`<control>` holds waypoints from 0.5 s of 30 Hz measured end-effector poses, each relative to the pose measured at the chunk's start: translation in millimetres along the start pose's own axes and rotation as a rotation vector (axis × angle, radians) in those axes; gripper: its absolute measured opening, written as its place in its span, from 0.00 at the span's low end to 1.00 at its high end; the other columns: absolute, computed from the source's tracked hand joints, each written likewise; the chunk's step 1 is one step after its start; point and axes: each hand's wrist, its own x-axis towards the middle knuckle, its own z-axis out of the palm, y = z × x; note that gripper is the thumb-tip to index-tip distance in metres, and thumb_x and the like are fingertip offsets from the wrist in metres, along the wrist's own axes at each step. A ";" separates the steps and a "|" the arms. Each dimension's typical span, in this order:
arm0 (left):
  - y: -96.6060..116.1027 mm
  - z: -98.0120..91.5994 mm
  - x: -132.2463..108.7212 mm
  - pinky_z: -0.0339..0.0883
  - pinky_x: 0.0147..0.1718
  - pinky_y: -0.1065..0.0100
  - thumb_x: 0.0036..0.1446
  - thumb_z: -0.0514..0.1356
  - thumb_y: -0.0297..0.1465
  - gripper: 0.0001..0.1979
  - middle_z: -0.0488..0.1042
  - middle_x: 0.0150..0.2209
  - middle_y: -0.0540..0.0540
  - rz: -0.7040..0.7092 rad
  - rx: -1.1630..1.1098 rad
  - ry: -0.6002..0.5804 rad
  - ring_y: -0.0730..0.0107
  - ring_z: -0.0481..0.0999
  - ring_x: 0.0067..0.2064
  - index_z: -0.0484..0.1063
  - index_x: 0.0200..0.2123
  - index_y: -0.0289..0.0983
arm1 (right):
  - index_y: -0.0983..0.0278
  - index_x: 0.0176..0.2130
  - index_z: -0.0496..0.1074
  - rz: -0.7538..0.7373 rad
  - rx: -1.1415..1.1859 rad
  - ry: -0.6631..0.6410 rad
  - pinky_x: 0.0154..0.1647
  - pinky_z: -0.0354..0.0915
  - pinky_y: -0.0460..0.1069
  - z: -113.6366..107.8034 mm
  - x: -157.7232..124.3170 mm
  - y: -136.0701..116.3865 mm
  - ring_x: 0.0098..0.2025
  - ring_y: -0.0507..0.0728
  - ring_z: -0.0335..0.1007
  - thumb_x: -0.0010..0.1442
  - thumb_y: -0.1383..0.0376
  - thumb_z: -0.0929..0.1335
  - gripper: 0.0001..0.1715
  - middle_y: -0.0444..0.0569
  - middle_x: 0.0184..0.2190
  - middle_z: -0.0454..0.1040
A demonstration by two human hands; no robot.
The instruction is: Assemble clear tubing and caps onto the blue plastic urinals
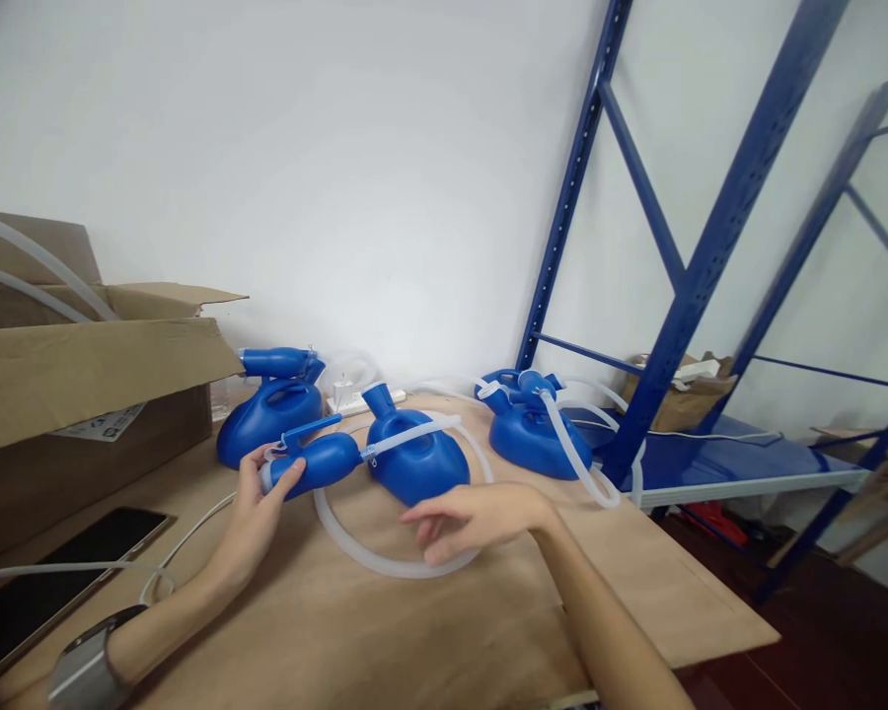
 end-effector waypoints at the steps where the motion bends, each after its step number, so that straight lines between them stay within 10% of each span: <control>1: -3.1 0.2 1.7 0.57 0.63 0.47 0.57 0.61 0.52 0.30 0.66 0.57 0.42 -0.027 -0.015 0.004 0.50 0.66 0.61 0.60 0.56 0.44 | 0.57 0.68 0.64 0.045 -0.047 0.008 0.57 0.66 0.52 1.5 -8.9 -1.3 0.58 0.64 0.73 0.58 0.47 0.73 0.44 0.51 0.56 0.77; 7: -20.6 -0.1 14.0 0.54 0.65 0.47 0.62 0.57 0.50 0.29 0.61 0.63 0.39 -0.078 -0.042 0.085 0.51 0.62 0.65 0.55 0.61 0.46 | 0.60 0.66 0.68 0.288 -0.252 0.118 0.49 0.69 0.54 11.0 -35.5 12.1 0.48 0.66 0.76 0.57 0.47 0.72 0.42 0.55 0.47 0.79; 15: -34.7 -4.4 33.9 0.60 0.61 0.47 0.56 0.60 0.36 0.23 0.67 0.53 0.40 -0.154 0.031 0.215 0.51 0.68 0.58 0.62 0.54 0.41 | 0.60 0.65 0.68 0.319 -0.310 0.546 0.61 0.63 0.58 -53.8 -6.3 64.4 0.60 0.69 0.69 0.68 0.49 0.61 0.33 0.56 0.60 0.74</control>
